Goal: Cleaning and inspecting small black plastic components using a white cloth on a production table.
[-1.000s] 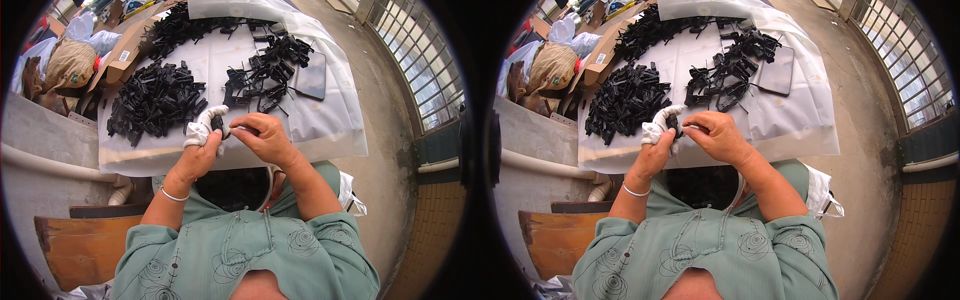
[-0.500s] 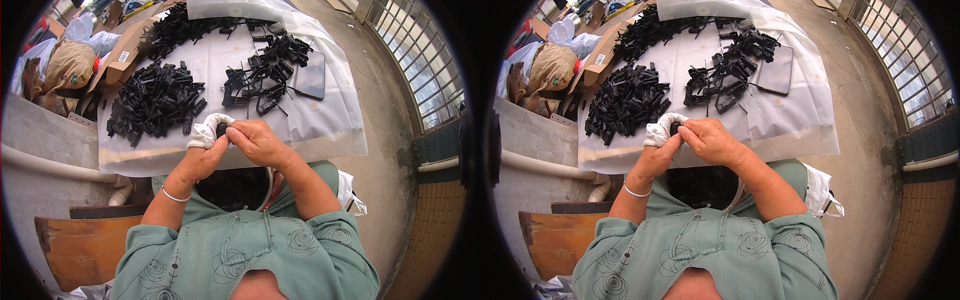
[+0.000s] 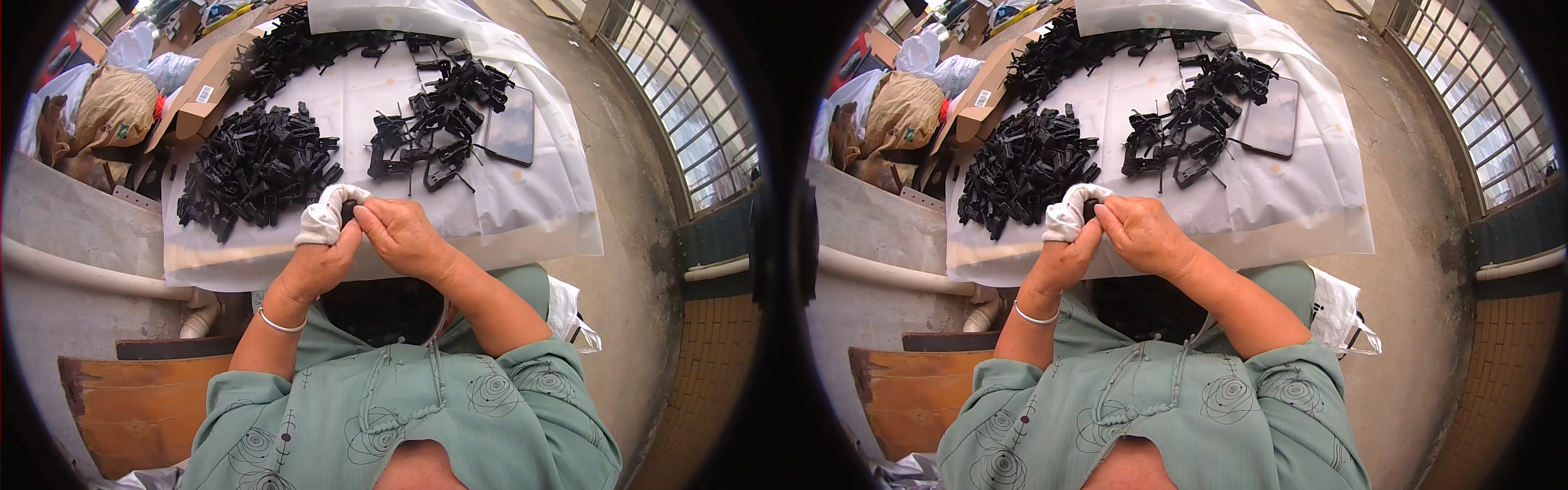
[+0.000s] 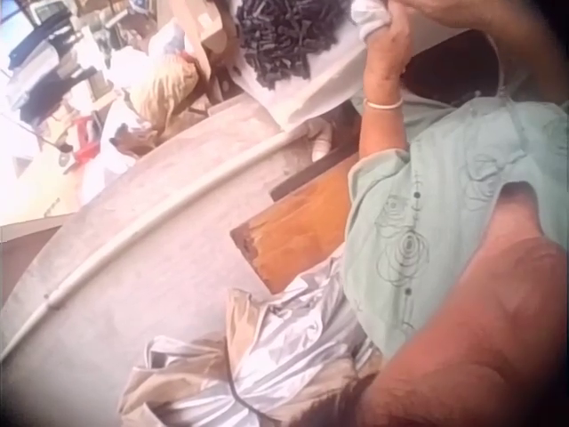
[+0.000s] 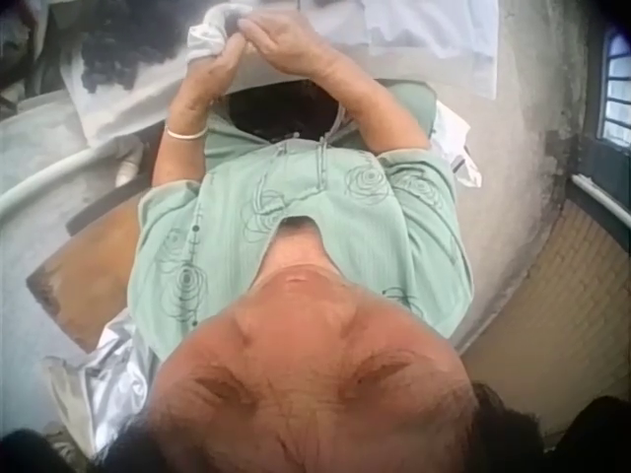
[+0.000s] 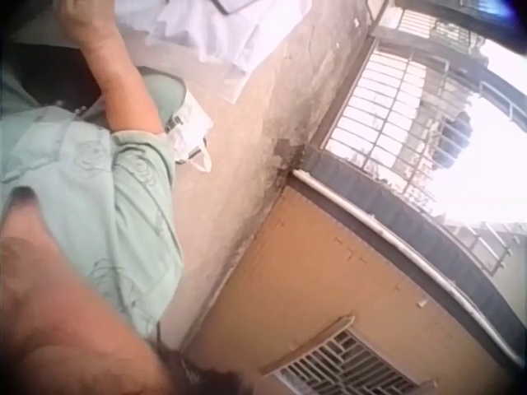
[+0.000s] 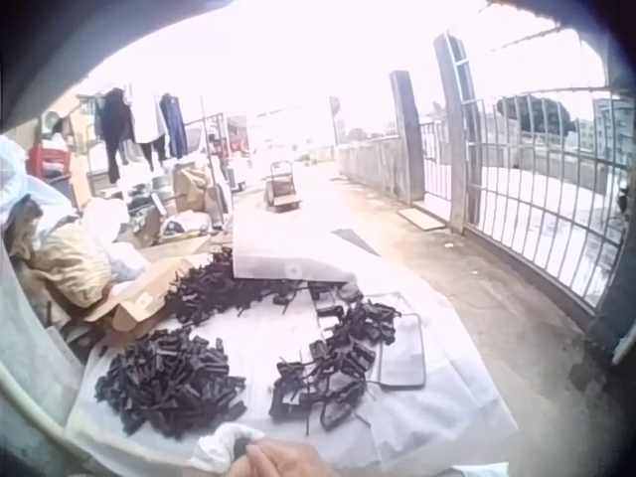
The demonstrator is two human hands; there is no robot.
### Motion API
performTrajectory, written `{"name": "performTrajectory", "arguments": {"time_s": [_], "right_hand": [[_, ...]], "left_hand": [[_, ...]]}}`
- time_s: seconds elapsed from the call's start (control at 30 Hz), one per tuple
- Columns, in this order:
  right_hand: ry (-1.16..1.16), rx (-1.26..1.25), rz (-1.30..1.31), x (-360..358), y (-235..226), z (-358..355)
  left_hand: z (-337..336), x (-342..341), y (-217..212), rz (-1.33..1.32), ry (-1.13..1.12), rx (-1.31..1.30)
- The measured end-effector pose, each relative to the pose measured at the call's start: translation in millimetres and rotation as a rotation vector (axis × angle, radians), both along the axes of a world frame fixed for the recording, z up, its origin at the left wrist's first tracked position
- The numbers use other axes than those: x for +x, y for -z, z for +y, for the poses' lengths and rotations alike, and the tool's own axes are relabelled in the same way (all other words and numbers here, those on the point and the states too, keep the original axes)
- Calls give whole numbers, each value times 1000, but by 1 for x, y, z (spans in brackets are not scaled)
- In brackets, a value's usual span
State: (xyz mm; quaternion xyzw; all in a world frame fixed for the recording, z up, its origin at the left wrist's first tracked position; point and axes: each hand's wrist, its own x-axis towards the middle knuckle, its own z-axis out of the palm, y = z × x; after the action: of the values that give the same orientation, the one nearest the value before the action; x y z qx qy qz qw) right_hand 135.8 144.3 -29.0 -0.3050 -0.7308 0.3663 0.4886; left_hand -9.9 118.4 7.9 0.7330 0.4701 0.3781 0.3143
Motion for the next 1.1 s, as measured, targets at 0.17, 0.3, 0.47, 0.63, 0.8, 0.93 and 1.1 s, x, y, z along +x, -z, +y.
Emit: {"name": "performTrajectory", "arguments": {"time_s": [0.17,0.3,0.47,0.63,0.8,0.93,1.1], "right_hand": [[530,123,-694,28,-1,16],[526,196,-806,29,16,17],[554,255,-517,45,-3,17],[434,236,-142,56,-7,19],[85,-212,-40,65,-11,13],[-219,-391,-92,60,-6,10],[92,-72,-43,50,-11,1]], "left_hand": [[38,-41,-21,641,-434,565],[33,-38,-17,560,-440,619],[8,-12,8,297,-141,434],[8,6,-10,313,-23,496],[4,13,-27,257,165,393],[-5,17,-24,148,313,307],[0,15,-13,-552,97,-306]]}}
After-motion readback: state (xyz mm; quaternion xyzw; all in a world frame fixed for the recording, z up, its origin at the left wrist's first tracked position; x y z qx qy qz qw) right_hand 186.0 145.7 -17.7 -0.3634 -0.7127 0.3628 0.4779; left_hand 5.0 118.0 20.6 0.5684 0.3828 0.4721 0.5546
